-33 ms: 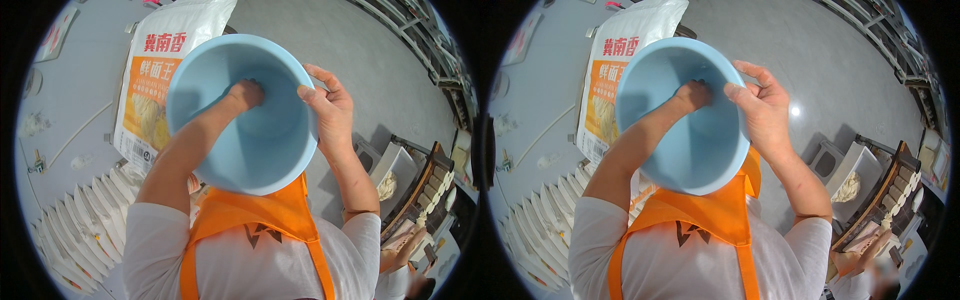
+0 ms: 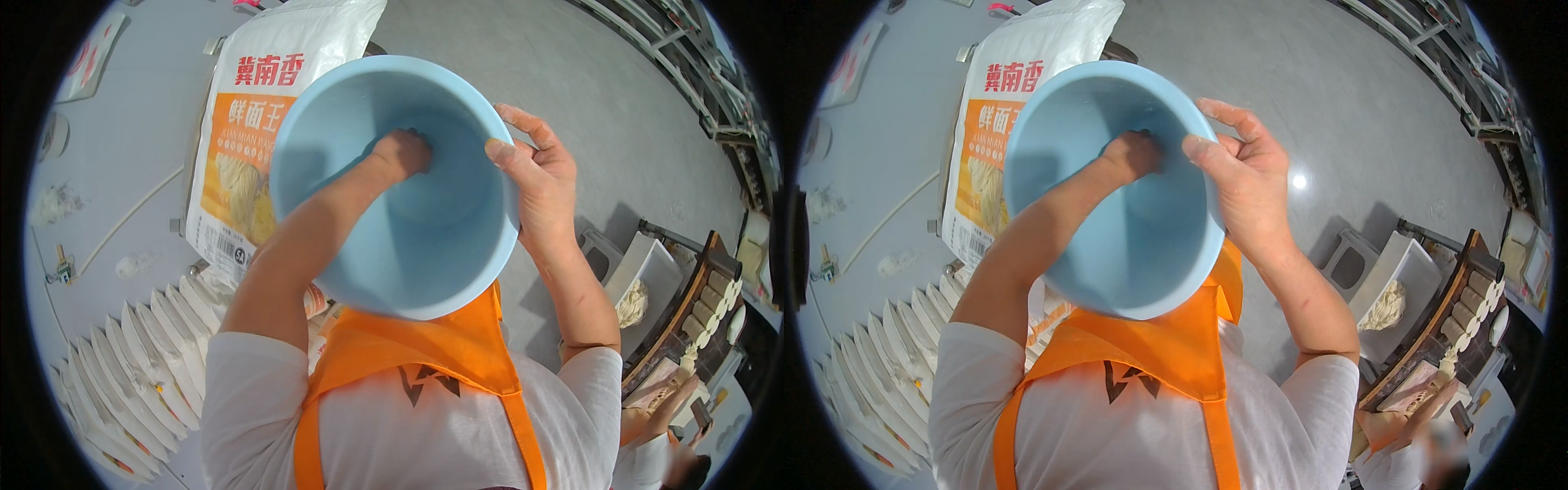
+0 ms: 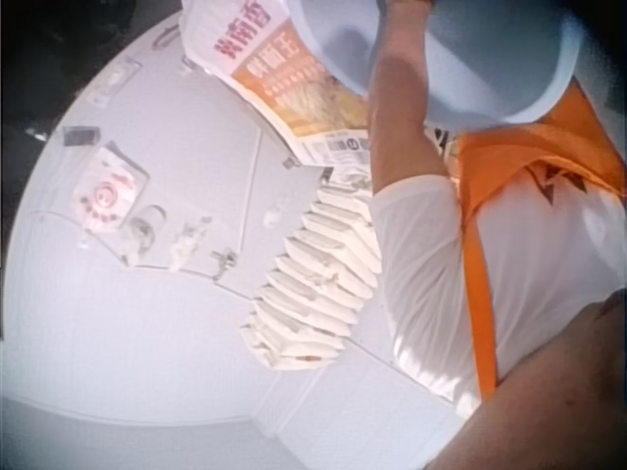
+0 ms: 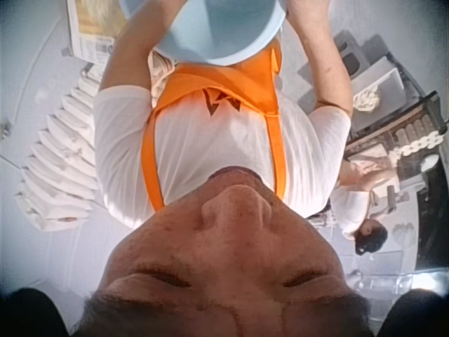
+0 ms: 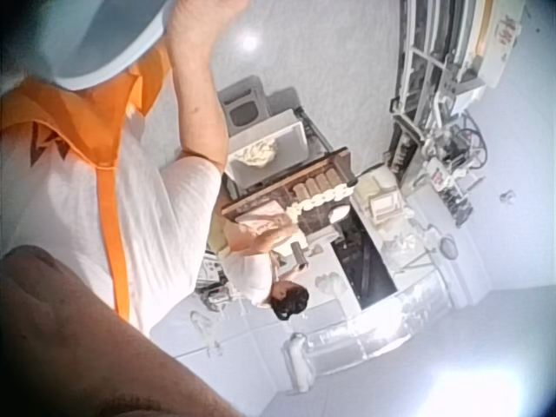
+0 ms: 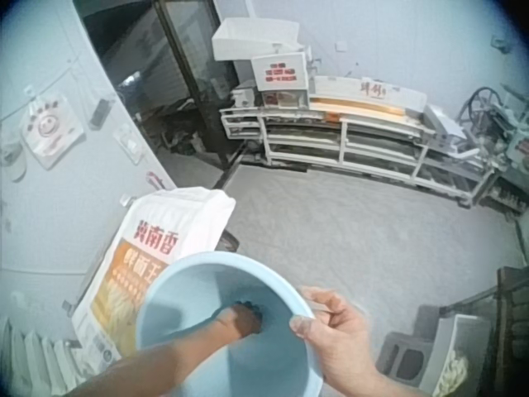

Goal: The person cracks several eggs into a blue bucket, then carries the bucket to a machine. They pour a bag of flour into the machine's hopper, add the egg mixture, and use a scraper to push the ingredients into the mixing chamber.

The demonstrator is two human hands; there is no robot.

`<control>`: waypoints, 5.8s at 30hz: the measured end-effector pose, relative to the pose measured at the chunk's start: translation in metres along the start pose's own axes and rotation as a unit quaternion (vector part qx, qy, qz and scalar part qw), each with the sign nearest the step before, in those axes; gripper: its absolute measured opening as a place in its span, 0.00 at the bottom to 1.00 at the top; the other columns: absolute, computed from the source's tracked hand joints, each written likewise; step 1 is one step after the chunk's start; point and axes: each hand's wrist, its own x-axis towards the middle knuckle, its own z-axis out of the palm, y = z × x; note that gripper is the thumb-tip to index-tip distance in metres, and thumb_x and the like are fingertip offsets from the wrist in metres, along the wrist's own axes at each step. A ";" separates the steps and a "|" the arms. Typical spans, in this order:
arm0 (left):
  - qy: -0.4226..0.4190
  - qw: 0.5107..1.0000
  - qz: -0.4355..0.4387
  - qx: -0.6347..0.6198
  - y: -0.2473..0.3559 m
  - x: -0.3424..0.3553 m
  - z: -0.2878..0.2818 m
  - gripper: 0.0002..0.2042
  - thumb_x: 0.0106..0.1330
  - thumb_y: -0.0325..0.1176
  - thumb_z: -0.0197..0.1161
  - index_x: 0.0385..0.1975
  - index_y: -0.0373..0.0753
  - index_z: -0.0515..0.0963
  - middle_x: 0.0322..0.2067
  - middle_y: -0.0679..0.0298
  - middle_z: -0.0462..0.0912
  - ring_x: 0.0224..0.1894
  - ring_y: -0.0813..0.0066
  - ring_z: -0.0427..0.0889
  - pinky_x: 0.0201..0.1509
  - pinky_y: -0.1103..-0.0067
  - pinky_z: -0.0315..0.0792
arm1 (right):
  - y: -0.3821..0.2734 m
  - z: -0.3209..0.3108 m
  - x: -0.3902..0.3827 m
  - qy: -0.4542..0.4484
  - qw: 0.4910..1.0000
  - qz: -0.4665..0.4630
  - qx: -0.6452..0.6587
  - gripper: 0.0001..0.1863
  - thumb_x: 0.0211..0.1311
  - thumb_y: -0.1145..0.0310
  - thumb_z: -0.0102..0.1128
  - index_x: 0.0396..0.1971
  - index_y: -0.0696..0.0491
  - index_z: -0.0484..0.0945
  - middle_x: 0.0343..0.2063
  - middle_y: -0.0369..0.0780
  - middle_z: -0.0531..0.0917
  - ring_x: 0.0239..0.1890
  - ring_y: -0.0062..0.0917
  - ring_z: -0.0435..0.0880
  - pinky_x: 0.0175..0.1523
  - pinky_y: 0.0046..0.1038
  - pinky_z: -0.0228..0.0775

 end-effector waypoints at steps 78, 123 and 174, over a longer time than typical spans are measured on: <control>0.551 0.259 -0.011 -0.793 -0.059 -0.547 0.125 0.07 0.76 0.30 0.59 0.38 0.33 0.79 0.35 0.64 0.76 0.28 0.80 0.69 0.28 0.84 0.61 | -0.048 0.125 0.006 -0.013 0.952 -0.244 -0.183 0.22 0.70 0.70 0.62 0.63 0.55 0.80 0.53 0.44 0.86 0.51 0.28 0.86 0.56 0.30 0.83; 0.545 0.201 -0.174 -0.795 -0.081 -0.535 0.146 0.13 0.75 0.25 0.59 0.56 0.30 0.82 0.40 0.64 0.83 0.35 0.83 0.74 0.33 0.84 0.64 | -0.034 0.142 -0.010 -0.031 0.955 -0.225 -0.190 0.22 0.69 0.70 0.63 0.63 0.55 0.80 0.51 0.44 0.87 0.50 0.29 0.87 0.54 0.32 0.84; 0.471 0.373 -0.331 -0.728 -0.113 -0.392 0.102 0.16 0.72 0.19 0.57 0.57 0.32 0.81 0.42 0.62 0.89 0.29 0.88 0.73 0.27 0.90 0.61 | -0.026 0.050 0.008 0.005 0.984 -0.178 0.029 0.31 0.69 0.63 0.60 0.69 0.60 0.70 0.55 0.46 0.83 0.57 0.31 0.84 0.63 0.31 0.78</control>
